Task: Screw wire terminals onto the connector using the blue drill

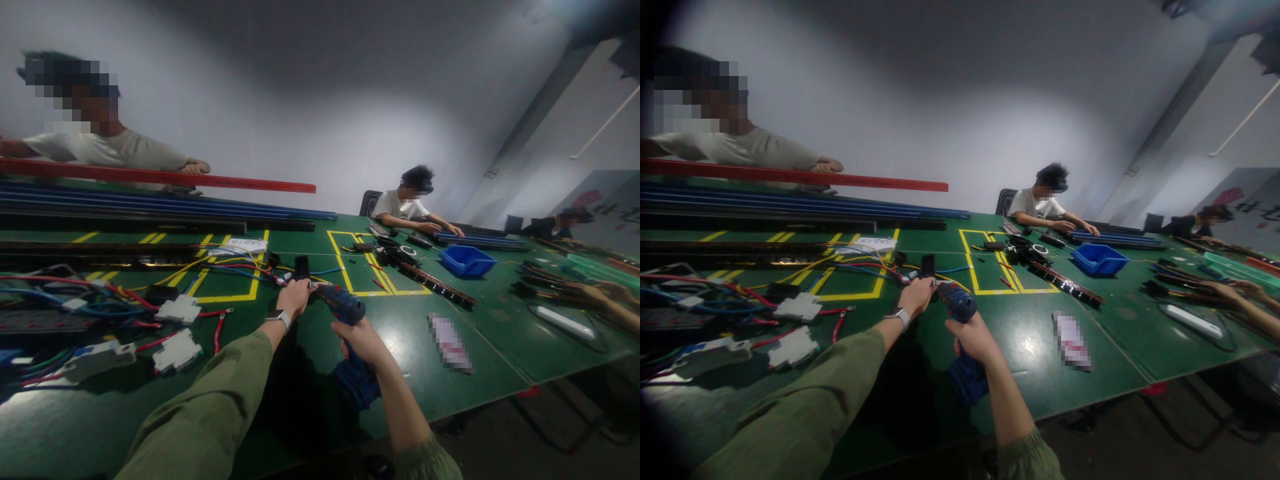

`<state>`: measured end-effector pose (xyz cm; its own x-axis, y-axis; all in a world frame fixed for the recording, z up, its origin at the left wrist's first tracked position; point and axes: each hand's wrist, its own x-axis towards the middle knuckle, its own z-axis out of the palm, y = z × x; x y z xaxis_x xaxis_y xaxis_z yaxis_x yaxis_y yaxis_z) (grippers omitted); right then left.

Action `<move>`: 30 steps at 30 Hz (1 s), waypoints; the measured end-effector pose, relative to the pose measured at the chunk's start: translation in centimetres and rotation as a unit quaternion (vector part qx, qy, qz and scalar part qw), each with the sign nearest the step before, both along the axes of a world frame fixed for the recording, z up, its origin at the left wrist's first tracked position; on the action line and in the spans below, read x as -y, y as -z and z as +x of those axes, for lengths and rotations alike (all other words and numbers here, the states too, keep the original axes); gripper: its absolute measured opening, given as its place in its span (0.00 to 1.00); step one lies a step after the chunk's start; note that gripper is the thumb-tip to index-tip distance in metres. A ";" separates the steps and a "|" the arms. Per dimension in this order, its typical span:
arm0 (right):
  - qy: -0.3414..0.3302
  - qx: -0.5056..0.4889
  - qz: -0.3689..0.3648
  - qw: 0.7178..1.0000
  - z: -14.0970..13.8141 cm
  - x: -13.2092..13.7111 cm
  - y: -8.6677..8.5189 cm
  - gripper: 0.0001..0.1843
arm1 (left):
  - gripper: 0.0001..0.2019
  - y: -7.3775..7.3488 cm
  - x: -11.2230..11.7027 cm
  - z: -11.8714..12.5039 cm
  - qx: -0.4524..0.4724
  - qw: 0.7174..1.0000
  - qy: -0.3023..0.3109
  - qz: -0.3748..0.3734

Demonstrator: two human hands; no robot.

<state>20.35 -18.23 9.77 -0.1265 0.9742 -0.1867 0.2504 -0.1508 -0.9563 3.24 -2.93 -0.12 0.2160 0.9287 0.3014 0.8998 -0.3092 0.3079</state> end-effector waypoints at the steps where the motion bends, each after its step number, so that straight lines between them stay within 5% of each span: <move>1: 0.000 0.003 -0.001 1.000 0.0 0.0 0.0 0.09 | 0.22 0.0 0.0 0.0 -0.001 1.000 -0.001 -0.001; 30: 0.003 -0.001 -0.009 1.000 0.0 0.0 -0.1 0.08 | 0.21 -0.6 0.3 0.1 -0.011 1.000 -0.004 -0.017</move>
